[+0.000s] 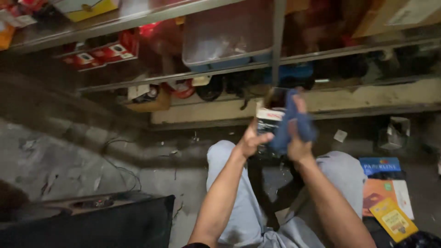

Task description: The person cleans and wipes down boxes of spare parts on a storage rack.

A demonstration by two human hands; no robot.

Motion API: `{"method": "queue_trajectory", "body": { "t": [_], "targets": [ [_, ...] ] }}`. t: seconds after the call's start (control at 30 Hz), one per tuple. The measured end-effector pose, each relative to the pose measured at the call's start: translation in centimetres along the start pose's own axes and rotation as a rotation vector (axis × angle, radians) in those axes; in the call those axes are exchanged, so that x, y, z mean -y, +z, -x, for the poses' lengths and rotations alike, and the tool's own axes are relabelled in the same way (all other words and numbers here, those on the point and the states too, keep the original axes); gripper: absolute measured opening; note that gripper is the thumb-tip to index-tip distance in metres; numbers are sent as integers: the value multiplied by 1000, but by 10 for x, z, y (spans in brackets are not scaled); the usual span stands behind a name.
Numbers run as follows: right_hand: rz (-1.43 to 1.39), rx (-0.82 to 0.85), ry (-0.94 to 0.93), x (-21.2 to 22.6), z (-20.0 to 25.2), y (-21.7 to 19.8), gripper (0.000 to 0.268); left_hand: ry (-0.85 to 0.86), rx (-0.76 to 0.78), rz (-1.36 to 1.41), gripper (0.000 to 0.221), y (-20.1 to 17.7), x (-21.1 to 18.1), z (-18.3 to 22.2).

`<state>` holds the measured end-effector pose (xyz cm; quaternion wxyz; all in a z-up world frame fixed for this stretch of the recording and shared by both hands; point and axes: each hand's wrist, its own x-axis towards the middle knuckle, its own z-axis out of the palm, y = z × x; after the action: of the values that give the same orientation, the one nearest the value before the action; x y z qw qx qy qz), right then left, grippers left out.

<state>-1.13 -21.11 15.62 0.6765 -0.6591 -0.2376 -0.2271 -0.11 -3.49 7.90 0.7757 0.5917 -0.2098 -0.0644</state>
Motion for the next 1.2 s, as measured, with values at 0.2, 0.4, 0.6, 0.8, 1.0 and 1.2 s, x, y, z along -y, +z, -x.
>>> {"method": "queue_trajectory", "body": {
  "t": [0.2, 0.4, 0.6, 0.8, 1.0, 1.2],
  "targets": [
    [-346, -221, 424, -17, 12, 9, 58, -63, -100, 105, 94, 19, -37, -9],
    [-211, -436, 588, -68, 9, -3, 52, 32, 102, 148, 105, 9, -35, 5],
    [-170, -366, 677, -61, 44, 28, 45, 157, -177, 187, 101, 8, -46, 4],
    [-274, -254, 363, -31, 41, 28, 43, 184, -249, 119, 101, 2, 1, -1],
    [-872, -294, 696, -92, 23, 4, 55, 330, -77, 255, 115, 29, -65, -4],
    [-474, -270, 614, -59, 16, 1, 48, 182, -155, 75, 117, 27, -42, -1]
  ]
}}
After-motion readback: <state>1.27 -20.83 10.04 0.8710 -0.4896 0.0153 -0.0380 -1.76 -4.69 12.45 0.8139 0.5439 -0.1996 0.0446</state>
